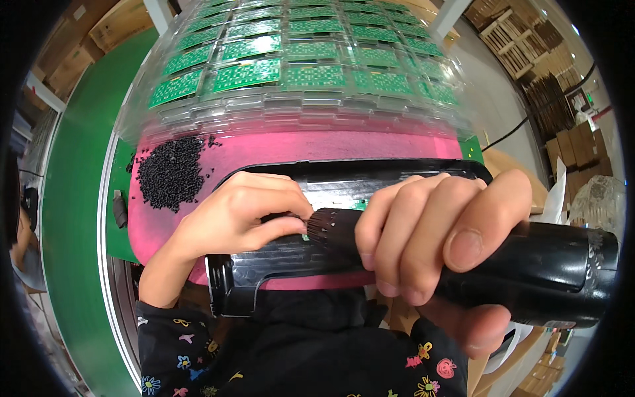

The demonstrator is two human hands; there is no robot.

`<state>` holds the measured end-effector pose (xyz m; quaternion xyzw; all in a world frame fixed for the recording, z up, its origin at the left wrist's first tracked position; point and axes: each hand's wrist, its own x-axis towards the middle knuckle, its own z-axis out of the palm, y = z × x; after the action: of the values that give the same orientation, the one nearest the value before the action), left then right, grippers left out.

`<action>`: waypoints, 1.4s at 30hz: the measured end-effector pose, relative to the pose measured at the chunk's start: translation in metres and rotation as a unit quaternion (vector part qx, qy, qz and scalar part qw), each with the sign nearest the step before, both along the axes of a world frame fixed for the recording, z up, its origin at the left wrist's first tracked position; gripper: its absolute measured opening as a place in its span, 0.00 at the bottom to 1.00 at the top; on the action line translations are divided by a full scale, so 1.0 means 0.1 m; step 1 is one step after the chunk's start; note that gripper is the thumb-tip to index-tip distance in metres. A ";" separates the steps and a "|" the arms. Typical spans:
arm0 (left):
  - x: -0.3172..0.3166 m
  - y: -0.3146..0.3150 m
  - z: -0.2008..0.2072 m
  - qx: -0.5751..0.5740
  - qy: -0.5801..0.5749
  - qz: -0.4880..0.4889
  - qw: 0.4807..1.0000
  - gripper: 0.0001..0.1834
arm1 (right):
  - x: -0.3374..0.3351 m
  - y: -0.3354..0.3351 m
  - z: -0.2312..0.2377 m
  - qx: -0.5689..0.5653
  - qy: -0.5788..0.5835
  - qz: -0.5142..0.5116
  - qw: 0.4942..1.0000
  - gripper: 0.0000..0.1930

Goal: Installing circuit boards into black plastic housings using an electric screwdriver and screws.

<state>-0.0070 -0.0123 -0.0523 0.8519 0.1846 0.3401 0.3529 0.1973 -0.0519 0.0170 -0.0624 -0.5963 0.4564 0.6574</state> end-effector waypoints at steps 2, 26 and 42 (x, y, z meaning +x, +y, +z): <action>0.04 -0.01 0.02 -0.007 -0.004 -0.010 1.000 0.08 | 0.04 -0.01 0.02 0.003 0.002 -0.014 1.000 0.19; 0.00 0.05 -0.05 0.042 -0.040 0.100 0.993 0.21 | 0.51 -0.12 -0.19 -0.139 -0.102 -0.104 0.979 0.18; 0.01 0.03 0.03 0.086 -0.040 0.202 0.975 0.20 | 0.50 -0.03 -0.21 -0.148 -0.150 -0.087 0.974 0.19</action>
<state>-0.0056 -0.0088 -0.0495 0.8101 0.3086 0.4524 0.2095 0.2469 -0.0550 -0.0045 -0.2780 -0.6065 0.4662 0.5810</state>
